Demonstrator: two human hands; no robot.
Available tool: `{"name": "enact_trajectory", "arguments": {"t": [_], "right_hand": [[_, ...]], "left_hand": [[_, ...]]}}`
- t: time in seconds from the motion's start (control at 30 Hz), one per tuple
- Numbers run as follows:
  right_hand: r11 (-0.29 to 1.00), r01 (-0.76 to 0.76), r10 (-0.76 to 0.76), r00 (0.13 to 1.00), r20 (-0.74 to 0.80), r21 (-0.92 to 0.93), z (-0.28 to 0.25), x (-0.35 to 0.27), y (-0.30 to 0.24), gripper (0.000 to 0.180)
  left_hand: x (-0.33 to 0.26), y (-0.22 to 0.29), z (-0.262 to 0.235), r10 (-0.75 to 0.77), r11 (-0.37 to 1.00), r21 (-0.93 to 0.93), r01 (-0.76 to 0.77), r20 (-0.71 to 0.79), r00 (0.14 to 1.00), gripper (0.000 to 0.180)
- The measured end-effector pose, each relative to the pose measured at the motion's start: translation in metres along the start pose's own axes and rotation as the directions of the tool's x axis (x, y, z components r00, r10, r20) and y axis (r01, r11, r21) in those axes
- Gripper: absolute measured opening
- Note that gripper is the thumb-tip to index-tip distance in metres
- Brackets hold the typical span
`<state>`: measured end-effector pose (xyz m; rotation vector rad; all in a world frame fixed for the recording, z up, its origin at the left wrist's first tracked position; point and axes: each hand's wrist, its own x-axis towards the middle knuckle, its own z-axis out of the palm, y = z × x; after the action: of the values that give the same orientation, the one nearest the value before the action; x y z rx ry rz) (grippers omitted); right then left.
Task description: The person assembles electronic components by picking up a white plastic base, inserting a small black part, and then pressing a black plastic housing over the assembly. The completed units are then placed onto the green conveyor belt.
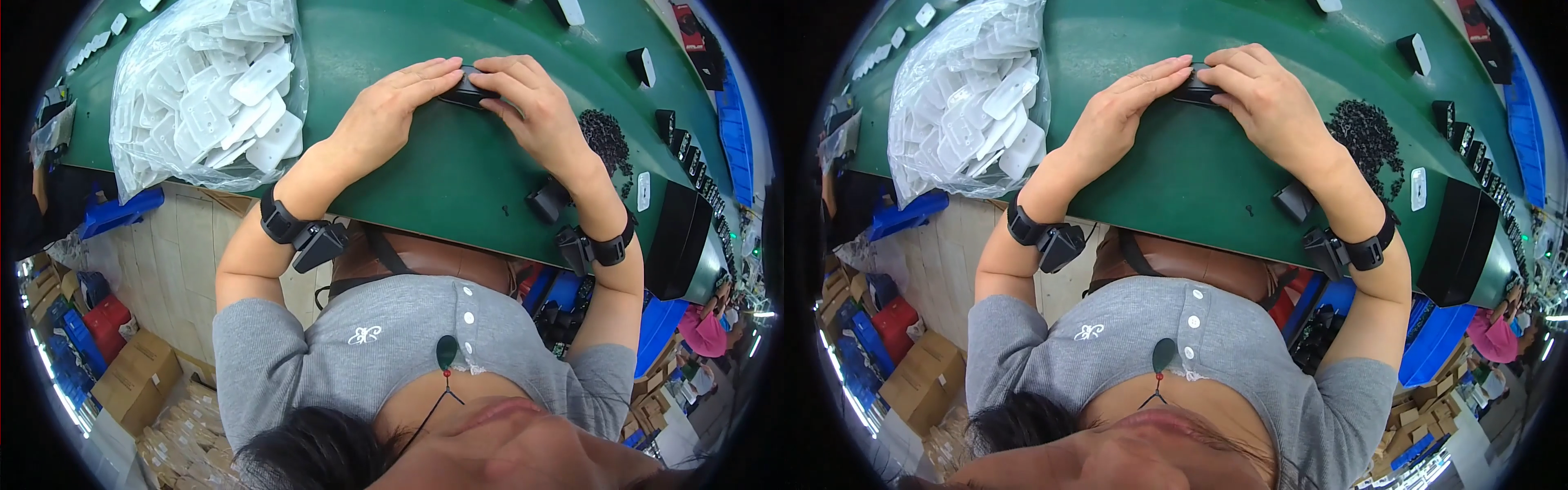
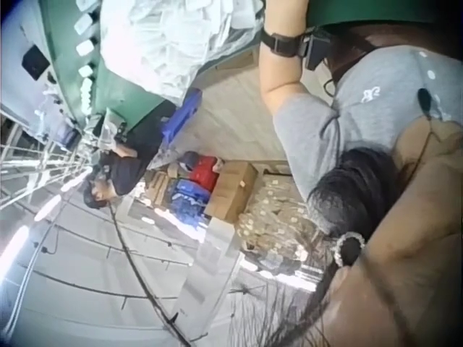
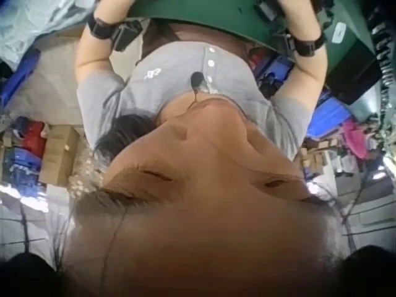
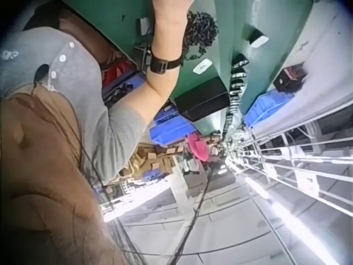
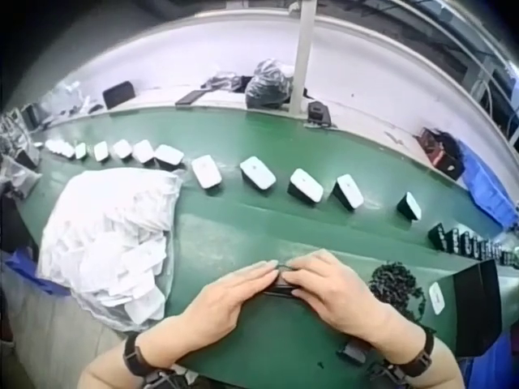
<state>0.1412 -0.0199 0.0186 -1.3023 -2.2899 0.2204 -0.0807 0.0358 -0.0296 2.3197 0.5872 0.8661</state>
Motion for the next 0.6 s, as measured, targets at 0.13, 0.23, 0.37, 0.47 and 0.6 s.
{"name": "enact_trajectory", "arguments": {"t": [0.13,0.23,0.37,0.47,0.6], "right_hand": [[1.0,0.021,-0.021,1.0,0.008,-0.013,0.001,-0.003,0.004,0.032],[0.999,0.04,-0.04,0.999,0.017,-0.009,-0.001,0.001,0.01,0.034],[0.892,-0.242,0.225,0.97,0.091,0.381,-0.006,0.007,0.022,0.037],[0.687,-0.457,0.428,0.883,0.193,0.565,-0.012,0.007,0.027,0.042],[0.355,-0.328,0.462,0.876,0.14,0.876,-0.019,-0.009,0.02,0.052]], "left_hand": [[-0.004,-0.001,-0.002,-0.025,1.0,0.005,0.025,0.036,0.999,0.05],[-0.003,0.001,-0.001,0.045,0.992,0.116,-0.047,0.018,0.999,0.05],[0.011,0.01,0.008,0.106,0.955,0.283,-0.086,-0.056,0.993,0.043],[0.025,0.006,0.009,-0.009,0.983,0.184,0.027,-0.097,0.995,0.036],[0.04,0.016,0.019,-0.496,0.639,-0.63,0.44,0.099,0.862,0.031]]}}
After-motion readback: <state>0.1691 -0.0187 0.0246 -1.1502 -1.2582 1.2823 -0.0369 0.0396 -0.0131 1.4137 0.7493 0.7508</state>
